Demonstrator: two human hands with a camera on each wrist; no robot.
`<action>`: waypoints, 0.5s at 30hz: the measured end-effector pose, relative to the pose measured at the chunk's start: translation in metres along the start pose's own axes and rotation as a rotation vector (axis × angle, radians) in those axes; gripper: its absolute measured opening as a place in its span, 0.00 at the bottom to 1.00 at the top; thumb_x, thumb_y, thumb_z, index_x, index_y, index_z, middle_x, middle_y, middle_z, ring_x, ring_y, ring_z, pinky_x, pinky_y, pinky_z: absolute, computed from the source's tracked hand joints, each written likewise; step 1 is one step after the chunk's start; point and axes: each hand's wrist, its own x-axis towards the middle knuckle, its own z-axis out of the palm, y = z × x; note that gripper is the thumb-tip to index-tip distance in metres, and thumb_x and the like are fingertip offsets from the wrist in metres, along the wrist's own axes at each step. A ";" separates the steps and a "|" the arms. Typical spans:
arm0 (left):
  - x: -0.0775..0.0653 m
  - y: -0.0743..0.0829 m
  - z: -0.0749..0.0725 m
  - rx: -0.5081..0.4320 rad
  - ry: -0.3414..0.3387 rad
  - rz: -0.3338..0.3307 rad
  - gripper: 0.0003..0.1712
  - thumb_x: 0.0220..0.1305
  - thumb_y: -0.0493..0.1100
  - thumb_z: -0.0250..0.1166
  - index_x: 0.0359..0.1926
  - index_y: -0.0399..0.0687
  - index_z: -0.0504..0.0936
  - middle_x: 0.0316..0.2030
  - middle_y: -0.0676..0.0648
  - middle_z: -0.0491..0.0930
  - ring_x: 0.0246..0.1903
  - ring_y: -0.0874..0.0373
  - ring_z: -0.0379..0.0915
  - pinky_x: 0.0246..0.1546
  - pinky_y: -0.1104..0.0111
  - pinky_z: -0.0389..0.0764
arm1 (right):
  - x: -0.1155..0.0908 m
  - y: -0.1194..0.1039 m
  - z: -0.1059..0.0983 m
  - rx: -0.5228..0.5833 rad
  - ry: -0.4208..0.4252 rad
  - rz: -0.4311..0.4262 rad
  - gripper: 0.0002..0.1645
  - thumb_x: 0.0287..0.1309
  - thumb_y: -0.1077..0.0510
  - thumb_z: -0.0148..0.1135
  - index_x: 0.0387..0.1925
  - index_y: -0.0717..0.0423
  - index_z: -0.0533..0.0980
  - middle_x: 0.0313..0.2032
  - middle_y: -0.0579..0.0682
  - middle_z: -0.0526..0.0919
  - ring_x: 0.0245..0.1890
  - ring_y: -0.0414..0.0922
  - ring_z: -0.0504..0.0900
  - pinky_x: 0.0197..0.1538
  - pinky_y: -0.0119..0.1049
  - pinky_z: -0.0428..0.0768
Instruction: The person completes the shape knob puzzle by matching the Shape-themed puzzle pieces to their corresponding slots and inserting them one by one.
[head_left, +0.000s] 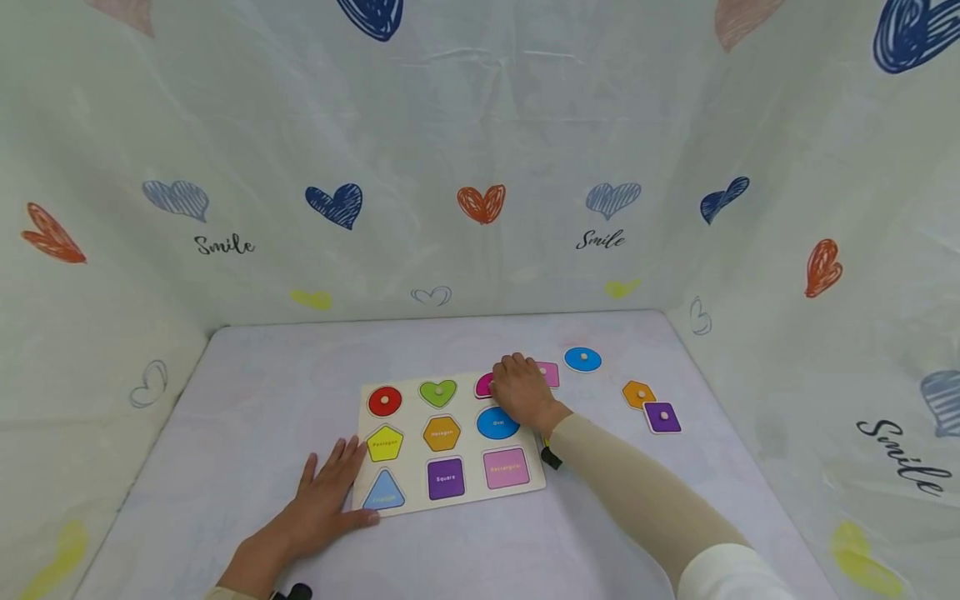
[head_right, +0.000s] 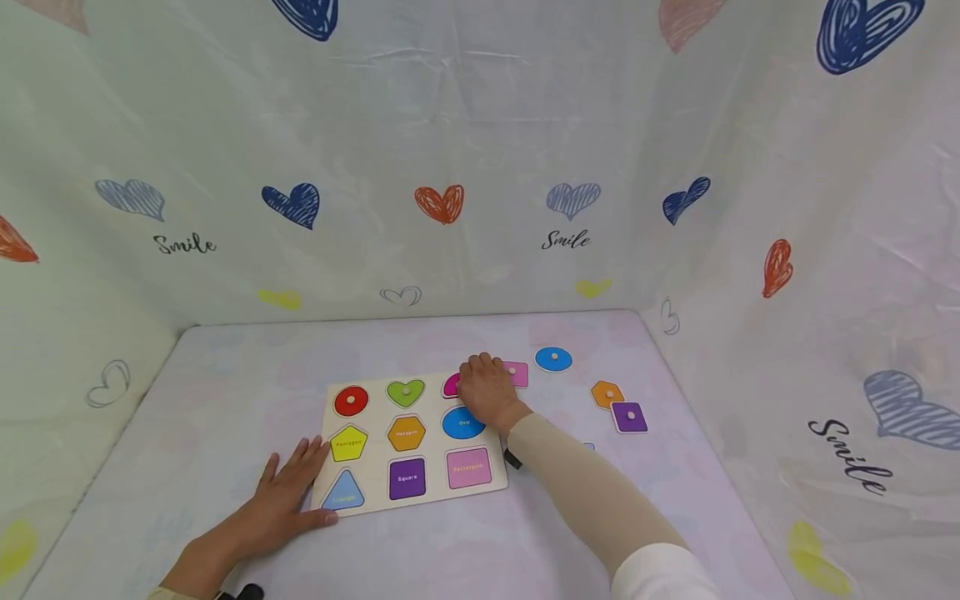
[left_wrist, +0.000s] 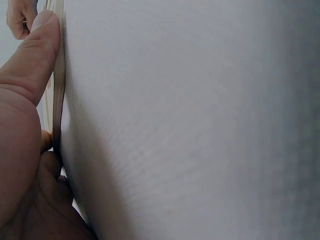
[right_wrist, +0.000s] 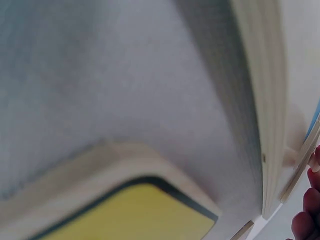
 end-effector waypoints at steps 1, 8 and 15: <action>0.000 0.000 0.000 0.002 -0.001 -0.001 0.73 0.48 0.66 0.80 0.85 0.46 0.50 0.85 0.38 0.44 0.84 0.35 0.27 0.76 0.41 0.12 | 0.000 0.000 0.000 0.001 -0.003 0.000 0.24 0.78 0.43 0.58 0.57 0.58 0.79 0.49 0.53 0.83 0.52 0.48 0.78 0.62 0.45 0.82; 0.000 0.000 0.000 0.004 -0.001 -0.002 0.73 0.48 0.66 0.80 0.85 0.46 0.51 0.85 0.38 0.45 0.84 0.34 0.28 0.76 0.41 0.12 | -0.001 0.000 -0.002 -0.013 -0.005 -0.005 0.24 0.78 0.43 0.57 0.57 0.58 0.79 0.49 0.52 0.83 0.52 0.48 0.77 0.61 0.44 0.82; 0.000 0.001 -0.001 0.013 0.003 -0.002 0.73 0.48 0.66 0.80 0.85 0.46 0.50 0.85 0.38 0.45 0.84 0.34 0.28 0.76 0.41 0.12 | -0.002 0.000 -0.002 -0.014 0.008 -0.011 0.23 0.78 0.43 0.58 0.57 0.57 0.79 0.49 0.52 0.83 0.52 0.48 0.77 0.60 0.44 0.82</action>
